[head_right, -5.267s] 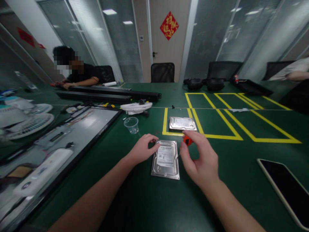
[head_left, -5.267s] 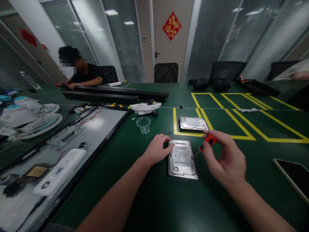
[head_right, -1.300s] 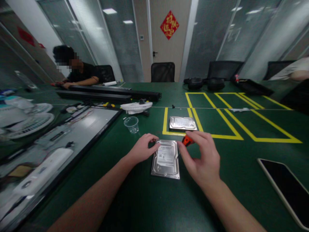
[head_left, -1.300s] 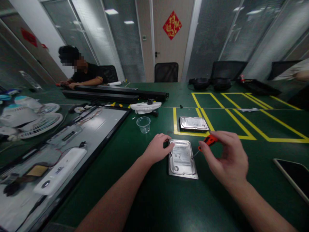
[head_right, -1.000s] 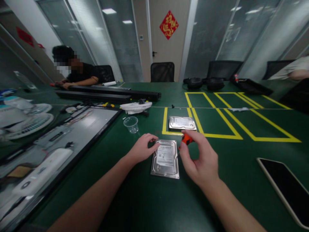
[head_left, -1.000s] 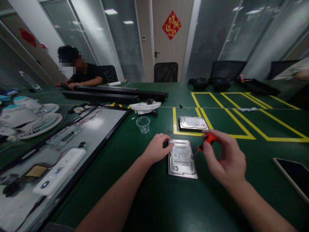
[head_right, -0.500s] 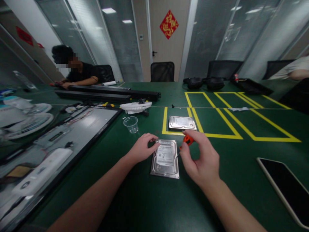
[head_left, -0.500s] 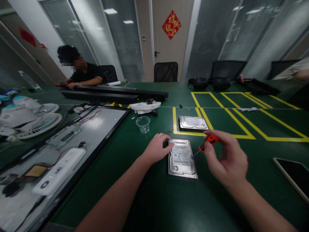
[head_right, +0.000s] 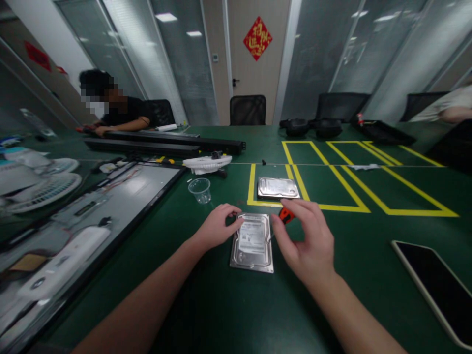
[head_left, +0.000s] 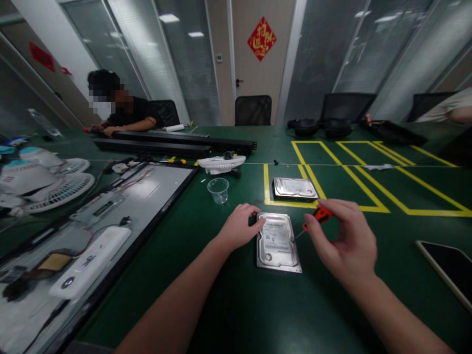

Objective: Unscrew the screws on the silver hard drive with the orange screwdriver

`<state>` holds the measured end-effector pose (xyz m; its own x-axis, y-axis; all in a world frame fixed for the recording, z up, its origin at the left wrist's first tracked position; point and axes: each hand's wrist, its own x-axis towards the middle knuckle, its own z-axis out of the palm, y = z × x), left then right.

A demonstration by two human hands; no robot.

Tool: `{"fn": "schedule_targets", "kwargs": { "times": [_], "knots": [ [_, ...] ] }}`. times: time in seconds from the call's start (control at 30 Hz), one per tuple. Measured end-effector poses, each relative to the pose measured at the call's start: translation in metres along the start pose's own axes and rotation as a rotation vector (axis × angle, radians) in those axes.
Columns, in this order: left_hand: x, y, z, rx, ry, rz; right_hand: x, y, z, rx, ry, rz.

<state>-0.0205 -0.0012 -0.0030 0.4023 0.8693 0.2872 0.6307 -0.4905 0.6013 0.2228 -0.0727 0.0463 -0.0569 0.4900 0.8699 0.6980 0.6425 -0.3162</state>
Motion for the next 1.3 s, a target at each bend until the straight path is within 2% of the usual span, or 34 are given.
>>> {"fn": "schedule_targets", "kwargs": {
  "times": [0.5, 0.63, 0.93, 1.3],
  "knots": [
    [-0.001, 0.002, -0.002, -0.01, -0.019, -0.015, -0.016, 0.004, 0.003, 0.156, -0.038, 0.237],
    [-0.001, 0.002, -0.002, -0.011, -0.011, -0.012, -0.015, 0.004, 0.003, 0.145, -0.035, 0.216],
    [-0.001, 0.001, -0.001, -0.01, -0.004, 0.003, -0.001, 0.003, 0.001, 0.021, -0.017, 0.038],
    [0.0, 0.002, -0.002, -0.005, -0.012, -0.008, -0.01, 0.004, 0.002, 0.108, -0.044, 0.143]
  ]
}}
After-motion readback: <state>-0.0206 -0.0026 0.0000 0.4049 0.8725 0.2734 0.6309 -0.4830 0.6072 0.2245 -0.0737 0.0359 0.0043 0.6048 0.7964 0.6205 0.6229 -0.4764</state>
